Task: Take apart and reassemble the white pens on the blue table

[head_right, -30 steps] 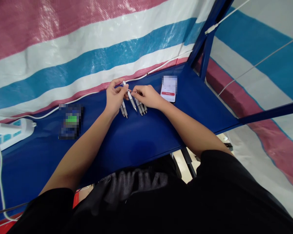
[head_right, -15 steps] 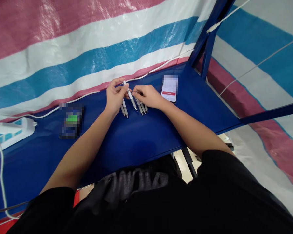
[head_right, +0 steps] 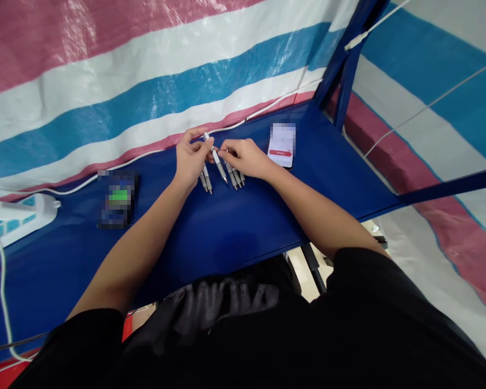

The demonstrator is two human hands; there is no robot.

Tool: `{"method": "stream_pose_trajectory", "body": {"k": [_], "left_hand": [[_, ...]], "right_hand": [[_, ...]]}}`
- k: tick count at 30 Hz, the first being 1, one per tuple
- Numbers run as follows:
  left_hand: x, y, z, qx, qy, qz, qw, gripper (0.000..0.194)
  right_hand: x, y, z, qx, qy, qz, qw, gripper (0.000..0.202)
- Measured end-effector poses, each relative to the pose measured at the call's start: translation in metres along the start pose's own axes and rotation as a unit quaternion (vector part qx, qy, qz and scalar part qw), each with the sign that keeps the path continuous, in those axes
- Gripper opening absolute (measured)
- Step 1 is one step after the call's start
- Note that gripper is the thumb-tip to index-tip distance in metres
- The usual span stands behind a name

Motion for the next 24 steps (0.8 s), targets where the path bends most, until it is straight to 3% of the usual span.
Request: {"method": "stream_pose_trajectory", "body": {"k": [6, 17, 24], "left_hand": [[-0.002, -0.002, 0.0, 0.008, 0.025, 0.003, 1.0, 0.052], [-0.006, 0.0, -0.001, -0.027, 0.034, 0.038, 0.998, 0.039], [-0.012, 0.0, -0.002, -0.028, 0.058, 0.039, 0.997, 0.043]], "right_hand": [[0.0, 0.001, 0.0, -0.001, -0.003, 0.002, 1.0, 0.036], [0.005, 0.001, -0.001, -0.004, -0.002, 0.014, 1.0, 0.023], [0.007, 0.001, -0.002, 0.001, 0.009, 0.022, 1.0, 0.029]]}}
Point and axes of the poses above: each hand's wrist, its own y-axis towards the middle knuckle, its own z-axis out of the palm, x = y × z, the point moved 2 cm from there along y, towards the middle knuckle, and after that the axes turned 4 degrees about -x, right-handed, at the moved point
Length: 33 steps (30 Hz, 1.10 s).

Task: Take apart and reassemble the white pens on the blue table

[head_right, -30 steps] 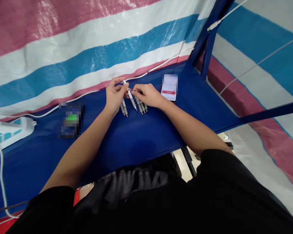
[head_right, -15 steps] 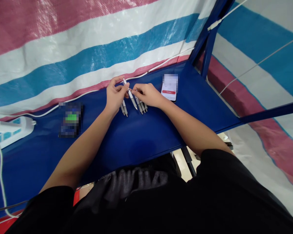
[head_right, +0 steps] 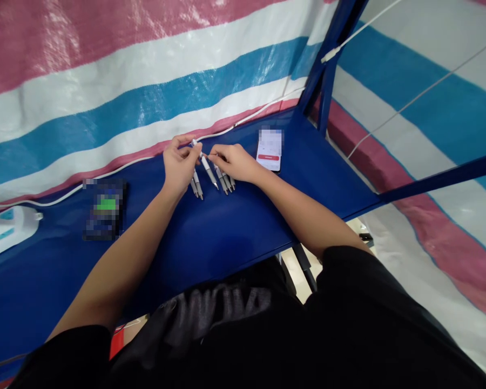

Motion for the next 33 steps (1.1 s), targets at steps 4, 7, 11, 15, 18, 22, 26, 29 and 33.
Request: {"method": "stream_pose_trajectory", "body": {"k": [4, 7, 11, 15, 18, 22, 26, 29, 33], "left_hand": [[-0.0027, -0.0012, -0.0006, -0.006, 0.007, -0.005, 1.0, 0.046], [-0.0021, -0.0017, -0.0007, -0.006, 0.023, -0.009, 1.0, 0.043], [-0.0018, -0.0011, -0.0011, 0.003, 0.032, -0.009, 0.999, 0.04], [-0.006, -0.0017, -0.0016, 0.006, 0.042, -0.006, 0.999, 0.039], [-0.0073, -0.0025, -0.0012, 0.007, 0.047, -0.009, 0.999, 0.037], [-0.0044, -0.0024, -0.0005, 0.003, 0.041, -0.022, 0.999, 0.037], [-0.0033, -0.0026, -0.0001, 0.011, 0.041, -0.017, 0.999, 0.033], [-0.0048, -0.003, -0.0013, 0.008, 0.052, -0.007, 0.999, 0.033], [-0.0072, -0.0029, -0.0035, 0.008, 0.047, -0.004, 0.999, 0.039]], "right_hand": [[0.001, 0.0004, -0.0001, 0.001, -0.005, -0.001, 1.0, 0.026], [0.0011, 0.0006, 0.0001, 0.003, -0.003, 0.002, 1.0, 0.026], [0.0007, 0.001, 0.0001, 0.002, -0.003, 0.002, 1.0, 0.027], [0.0, 0.0012, 0.0008, 0.001, -0.005, 0.003, 1.0, 0.033], [-0.0009, 0.001, 0.0017, -0.001, -0.005, -0.001, 1.0, 0.03], [-0.0017, 0.0008, 0.0023, -0.001, -0.008, -0.005, 1.0, 0.027], [-0.0009, 0.0006, 0.0021, 0.0, -0.013, 0.0, 1.0, 0.029], [-0.0003, 0.0004, 0.0019, 0.002, -0.01, -0.004, 1.0, 0.027], [-0.0011, 0.0006, 0.0019, 0.005, -0.009, -0.004, 1.0, 0.025]]}}
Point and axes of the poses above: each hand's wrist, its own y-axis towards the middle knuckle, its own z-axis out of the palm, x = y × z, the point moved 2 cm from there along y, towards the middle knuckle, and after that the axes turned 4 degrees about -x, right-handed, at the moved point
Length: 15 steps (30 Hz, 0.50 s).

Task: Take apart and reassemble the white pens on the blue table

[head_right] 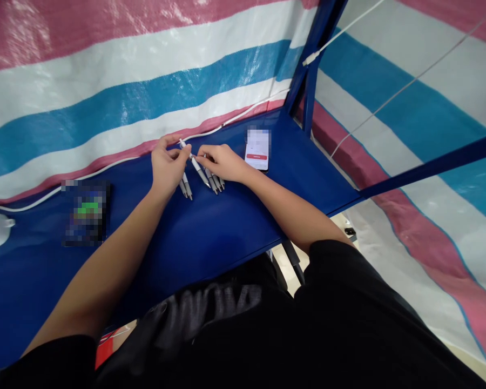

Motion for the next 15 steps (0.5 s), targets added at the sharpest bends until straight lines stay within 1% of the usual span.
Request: {"method": "stream_pose_trajectory", "body": {"k": [4, 11, 15], "left_hand": [[-0.0025, -0.0007, 0.0003, 0.013, -0.019, 0.005, 1.0, 0.038], [0.0022, -0.0011, 0.0013, -0.013, -0.006, -0.001, 1.0, 0.032], [0.0053, -0.0003, 0.0019, -0.019, -0.005, 0.002, 1.0, 0.033]], "right_hand": [[0.0004, 0.0001, -0.0003, 0.001, -0.009, 0.0, 1.0, 0.025], [0.0008, -0.0006, -0.0003, -0.001, -0.003, 0.002, 1.0, 0.024], [-0.001, -0.0003, 0.0004, -0.001, -0.006, -0.002, 1.0, 0.024]]}}
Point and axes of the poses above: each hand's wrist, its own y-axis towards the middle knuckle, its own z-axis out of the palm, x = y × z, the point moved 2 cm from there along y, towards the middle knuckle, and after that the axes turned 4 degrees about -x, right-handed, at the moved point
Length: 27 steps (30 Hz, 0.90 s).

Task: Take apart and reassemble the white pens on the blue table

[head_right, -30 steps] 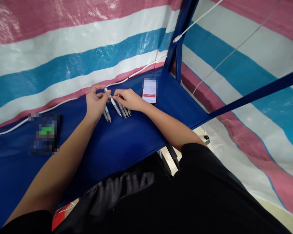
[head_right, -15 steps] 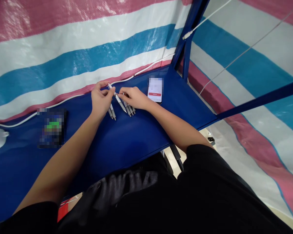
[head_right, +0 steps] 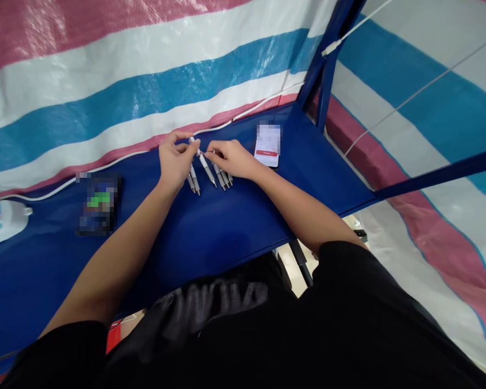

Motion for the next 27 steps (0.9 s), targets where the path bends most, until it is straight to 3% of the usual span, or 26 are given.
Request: {"method": "stream_pose_trajectory", "body": {"k": [6, 17, 22, 27], "left_hand": [[0.003, 0.0, -0.001, -0.001, 0.001, -0.011, 1.0, 0.043], [-0.002, -0.001, -0.001, 0.017, 0.008, 0.0, 1.0, 0.037], [-0.003, -0.004, -0.001, 0.025, 0.066, 0.007, 0.997, 0.037], [-0.013, -0.008, 0.0, 0.067, 0.202, 0.004, 0.977, 0.027]], "right_hand": [[-0.002, 0.0, 0.001, 0.001, -0.003, -0.002, 1.0, 0.025], [-0.003, 0.001, 0.001, 0.004, -0.003, -0.004, 1.0, 0.026], [-0.005, 0.001, 0.001, 0.0, -0.014, -0.007, 1.0, 0.028], [-0.005, 0.0, 0.002, 0.003, -0.016, -0.017, 1.0, 0.025]]}}
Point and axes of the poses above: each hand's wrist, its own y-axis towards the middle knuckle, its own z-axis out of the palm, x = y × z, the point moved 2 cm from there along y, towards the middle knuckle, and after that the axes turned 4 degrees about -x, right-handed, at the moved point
